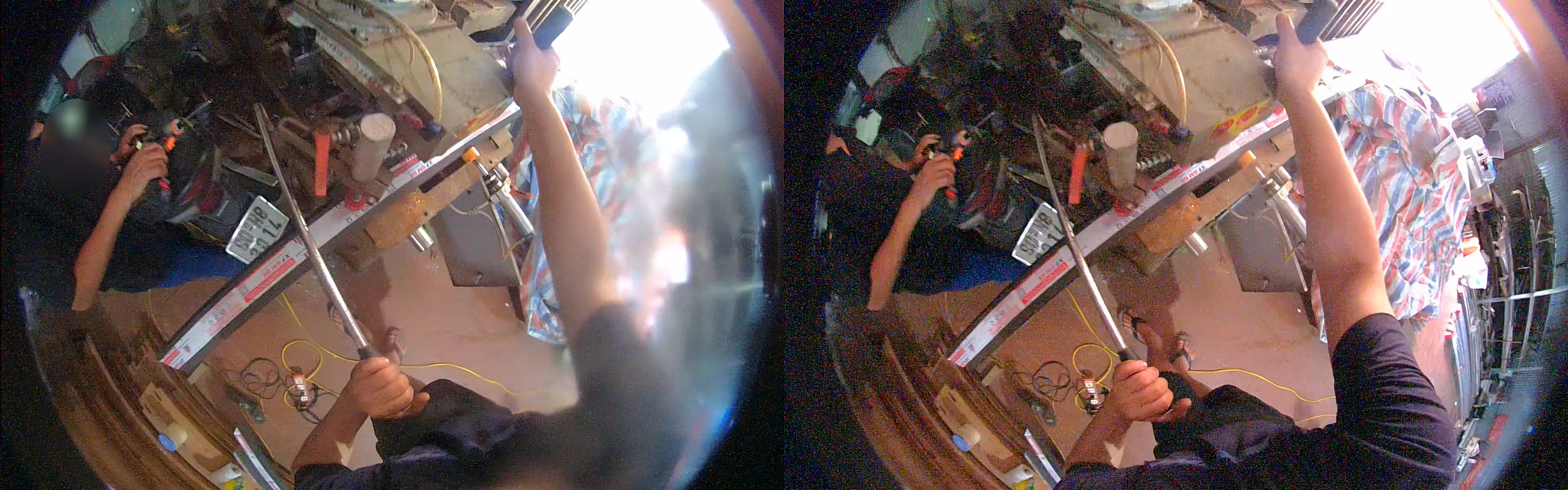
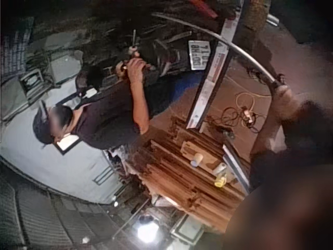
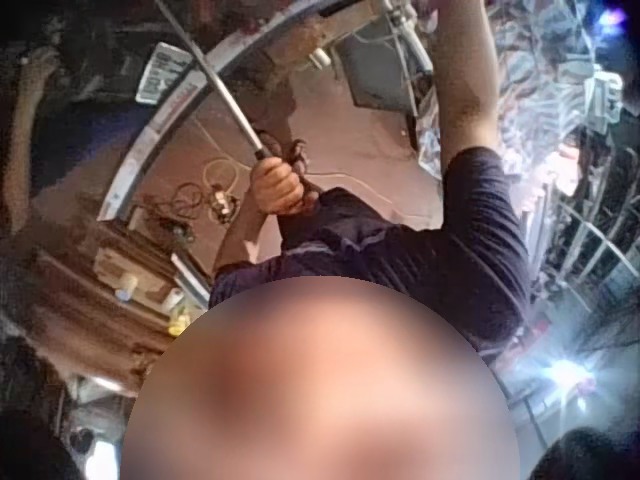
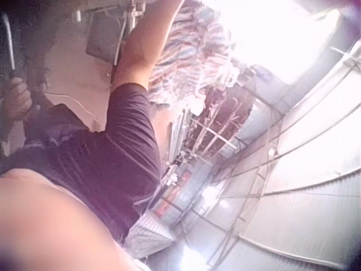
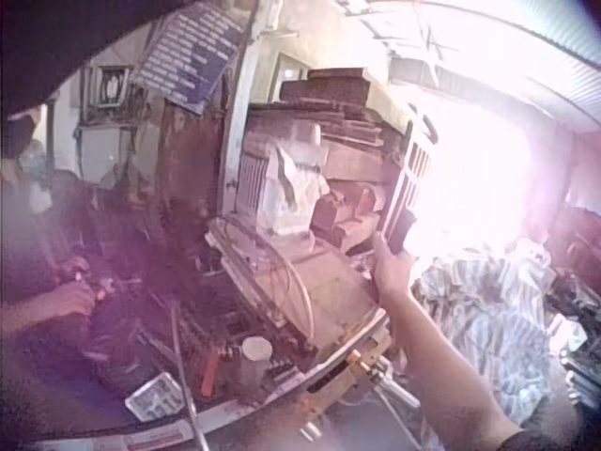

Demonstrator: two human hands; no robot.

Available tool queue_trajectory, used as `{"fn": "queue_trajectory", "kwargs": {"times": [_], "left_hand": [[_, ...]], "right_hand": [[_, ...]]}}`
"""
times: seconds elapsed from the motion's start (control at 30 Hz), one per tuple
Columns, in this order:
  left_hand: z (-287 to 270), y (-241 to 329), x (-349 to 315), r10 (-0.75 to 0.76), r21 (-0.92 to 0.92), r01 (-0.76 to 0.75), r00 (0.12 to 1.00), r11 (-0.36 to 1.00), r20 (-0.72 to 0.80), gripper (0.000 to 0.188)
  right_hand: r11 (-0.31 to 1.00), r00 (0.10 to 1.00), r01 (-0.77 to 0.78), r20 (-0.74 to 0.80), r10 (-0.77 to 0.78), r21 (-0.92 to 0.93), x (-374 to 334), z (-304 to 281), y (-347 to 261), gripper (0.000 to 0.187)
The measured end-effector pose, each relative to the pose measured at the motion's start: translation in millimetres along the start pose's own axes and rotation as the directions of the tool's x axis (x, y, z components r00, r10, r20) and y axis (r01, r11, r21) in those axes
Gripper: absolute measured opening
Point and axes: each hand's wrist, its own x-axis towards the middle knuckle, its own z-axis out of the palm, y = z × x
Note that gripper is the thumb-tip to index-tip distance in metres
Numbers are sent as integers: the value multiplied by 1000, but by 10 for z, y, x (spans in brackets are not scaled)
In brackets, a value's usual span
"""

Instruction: The person uses a long metal bar to turn a crank on a large machine while a coworker uses a power tool on the same machine. The person repeatedly rotates the crank and adjusts their grip on the bar.

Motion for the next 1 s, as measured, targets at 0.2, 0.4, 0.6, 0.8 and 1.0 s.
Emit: {"fn": "queue_trajectory", "kwargs": {"times": [0.2,0.4,0.6,0.8,1.0], "left_hand": [[-65,21,140,-21,-13,22,998,1000,53,37],[-83,0,202,4,-35,-1,996,999,92,39],[-40,17,185,-17,-7,18,998,1000,66,39],[-113,47,179,-39,-8,41,988,999,148,35],[-214,144,271,-118,41,111,954,993,275,35]], "right_hand": [[1000,1000,18,-2,-18,-13,9,24,111,41],[989,989,142,20,-143,48,-17,52,73,40],[996,995,83,-47,-84,-35,-60,91,-2,42],[996,996,86,16,-86,-15,-79,57,-61,47],[992,993,119,32,-118,-37,-19,21,-21,52]]}}
